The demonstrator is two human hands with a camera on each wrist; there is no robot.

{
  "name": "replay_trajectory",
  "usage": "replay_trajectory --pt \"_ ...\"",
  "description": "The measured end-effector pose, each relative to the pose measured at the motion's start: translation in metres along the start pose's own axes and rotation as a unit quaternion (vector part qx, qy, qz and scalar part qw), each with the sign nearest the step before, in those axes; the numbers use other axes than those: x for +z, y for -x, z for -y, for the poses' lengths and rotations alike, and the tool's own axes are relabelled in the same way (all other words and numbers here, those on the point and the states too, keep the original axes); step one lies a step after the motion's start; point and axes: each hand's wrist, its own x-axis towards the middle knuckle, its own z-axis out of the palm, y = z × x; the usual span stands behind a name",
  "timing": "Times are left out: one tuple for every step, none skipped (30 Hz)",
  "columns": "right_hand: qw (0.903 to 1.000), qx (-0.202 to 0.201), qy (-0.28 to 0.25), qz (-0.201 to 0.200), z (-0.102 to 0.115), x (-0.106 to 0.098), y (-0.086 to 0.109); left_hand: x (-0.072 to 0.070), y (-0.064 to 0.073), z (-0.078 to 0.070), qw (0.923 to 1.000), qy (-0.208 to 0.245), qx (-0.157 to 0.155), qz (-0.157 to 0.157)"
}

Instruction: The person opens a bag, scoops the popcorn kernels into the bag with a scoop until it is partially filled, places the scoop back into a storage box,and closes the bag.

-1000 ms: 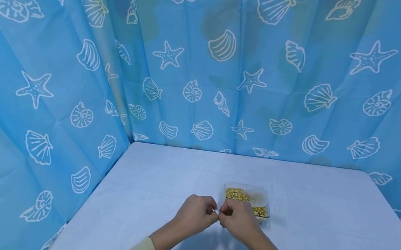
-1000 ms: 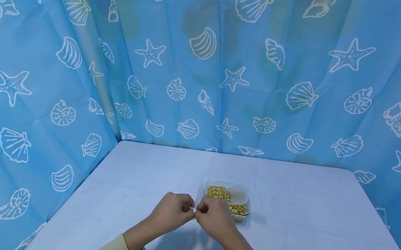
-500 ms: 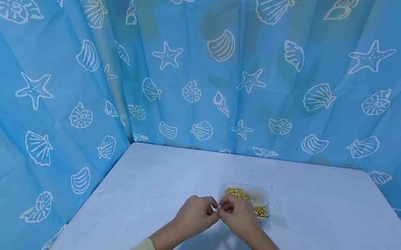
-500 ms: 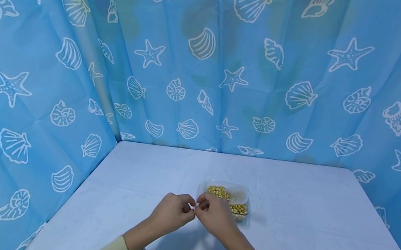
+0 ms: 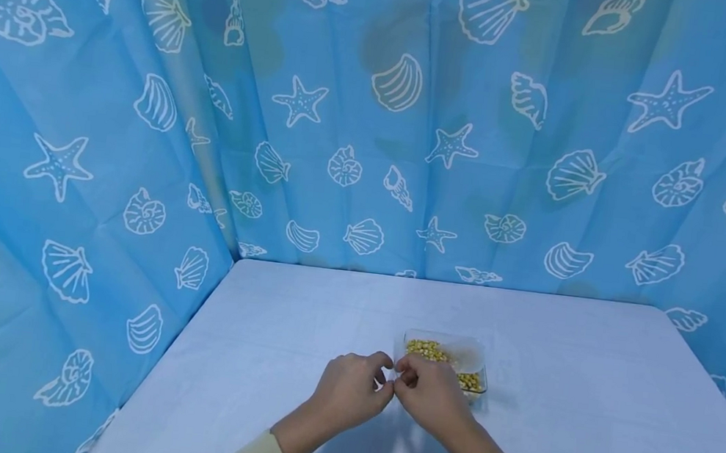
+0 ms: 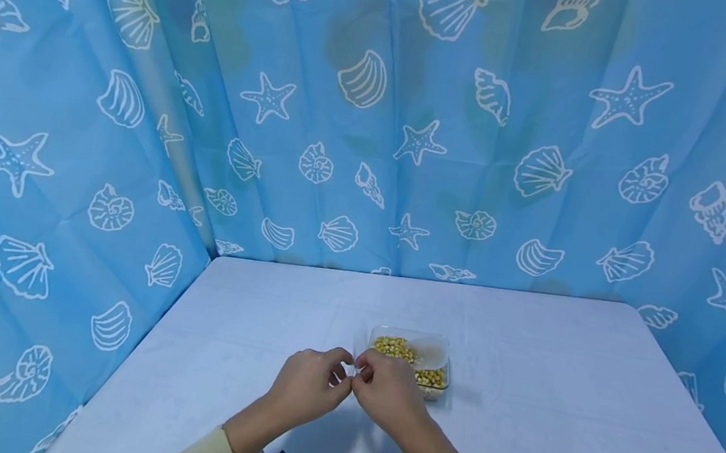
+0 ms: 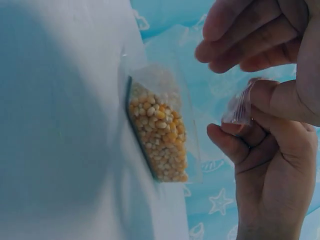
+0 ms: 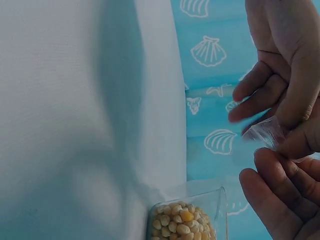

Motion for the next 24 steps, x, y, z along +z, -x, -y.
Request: replay_trajectory --pt "1.0000 -0.002 0.000 0.004 0.0001 -0.0004 0.0000 0.0001 -0.0005 0.0006 1.0000 -0.004 0.000 0.000" --pt "1.0000 -0.006 0.002 0.007 0.0001 -0.0009 0.0000 -0.0004 -0.0010 0.0008 1.0000 -0.007 0.001 -0.001" --pt "0.9999 -0.011 0.004 0.009 0.0003 -0.0015 0.0001 -0.0006 -0.0013 0.0012 1.0000 -0.008 0.003 -0.002" --pt "0.9998 -0.016 0.006 0.012 0.0005 -0.0020 0.0001 -0.0009 -0.0014 0.0014 1.0000 -0.007 0.006 -0.003" --pt "0.9996 -0.021 0.009 0.014 0.0006 -0.0021 0.0002 -0.0013 -0.0015 0.0015 1.0000 -0.003 0.007 -0.003" --pt "0.9995 -0.024 0.012 0.016 0.0007 -0.0022 0.0003 -0.0015 -0.0015 0.0016 0.9999 0.001 0.010 -0.003" --pt "0.9994 -0.028 0.014 0.017 0.0008 -0.0023 0.0004 -0.0018 -0.0013 0.0016 0.9999 0.005 0.012 -0.004" --pt "0.9993 -0.030 0.015 0.018 0.0009 -0.0021 0.0004 -0.0019 -0.0011 0.0015 0.9998 0.011 0.013 -0.004" --pt "0.9991 -0.032 0.018 0.019 0.0007 -0.0018 0.0004 -0.0017 -0.0007 0.0017 0.9998 0.017 0.013 -0.004" --pt "0.9990 -0.032 0.023 0.020 0.0002 -0.0016 0.0002 -0.0016 -0.0008 0.0017 0.9997 0.021 0.014 -0.004" --pt "0.9990 -0.031 0.027 0.020 -0.0004 -0.0016 0.0000 -0.0015 -0.0007 0.0018 0.9996 0.026 0.013 -0.003" --pt "0.9987 -0.034 0.035 0.016 -0.0013 -0.0016 -0.0001 -0.0015 -0.0006 0.0015 0.9996 0.026 0.013 -0.003" --pt "0.9984 -0.037 0.043 0.010 -0.0024 -0.0015 -0.0001 -0.0015 -0.0006 0.0016 0.9995 0.026 0.015 -0.005" --pt "0.9979 -0.039 0.051 0.005 -0.0035 -0.0014 -0.0003 -0.0015 -0.0007 0.0016 0.9995 0.027 0.017 -0.005" --pt "0.9974 -0.040 0.060 0.000 -0.0043 -0.0015 -0.0003 -0.0016 -0.0007 0.0017 0.9994 0.027 0.019 -0.005" --pt "0.9968 -0.040 0.069 -0.003 -0.0050 -0.0015 -0.0005 -0.0018 -0.0007 0.0016 0.9993 0.029 0.021 -0.005" --pt "0.9962 -0.040 0.077 -0.007 -0.0051 -0.0015 -0.0005 -0.0018 -0.0007 0.0016 0.9993 0.031 0.023 -0.004" --pt "0.9952 -0.044 0.087 -0.012 -0.0054 -0.0014 -0.0007 -0.0018 -0.0007 0.0016 0.9991 0.033 0.026 -0.003" --pt "0.9946 -0.046 0.092 -0.014 -0.0052 -0.0014 -0.0008 -0.0014 -0.0009 0.0021 0.9989 0.037 0.027 -0.001" --pt "0.9943 -0.047 0.095 -0.013 -0.0045 -0.0015 -0.0008 -0.0011 -0.0007 0.0022 0.9988 0.041 0.027 0.002" --pt "0.9940 -0.050 0.096 -0.012 -0.0040 -0.0014 -0.0006 -0.0006 -0.0003 0.0025 0.9986 0.045 0.025 0.005" --pt "0.9938 -0.055 0.096 -0.012 -0.0036 -0.0014 -0.0003 -0.0002 0.0003 0.0027 0.9984 0.051 0.023 0.010" --pt "0.9939 -0.057 0.093 -0.012 -0.0030 -0.0013 0.0002 0.0006 0.0010 0.0030 0.9982 0.055 0.021 0.015" --pt "0.9942 -0.058 0.090 -0.013 -0.0028 -0.0010 0.0007 0.0012 0.0018 0.0031 0.9979 0.058 0.019 0.021"
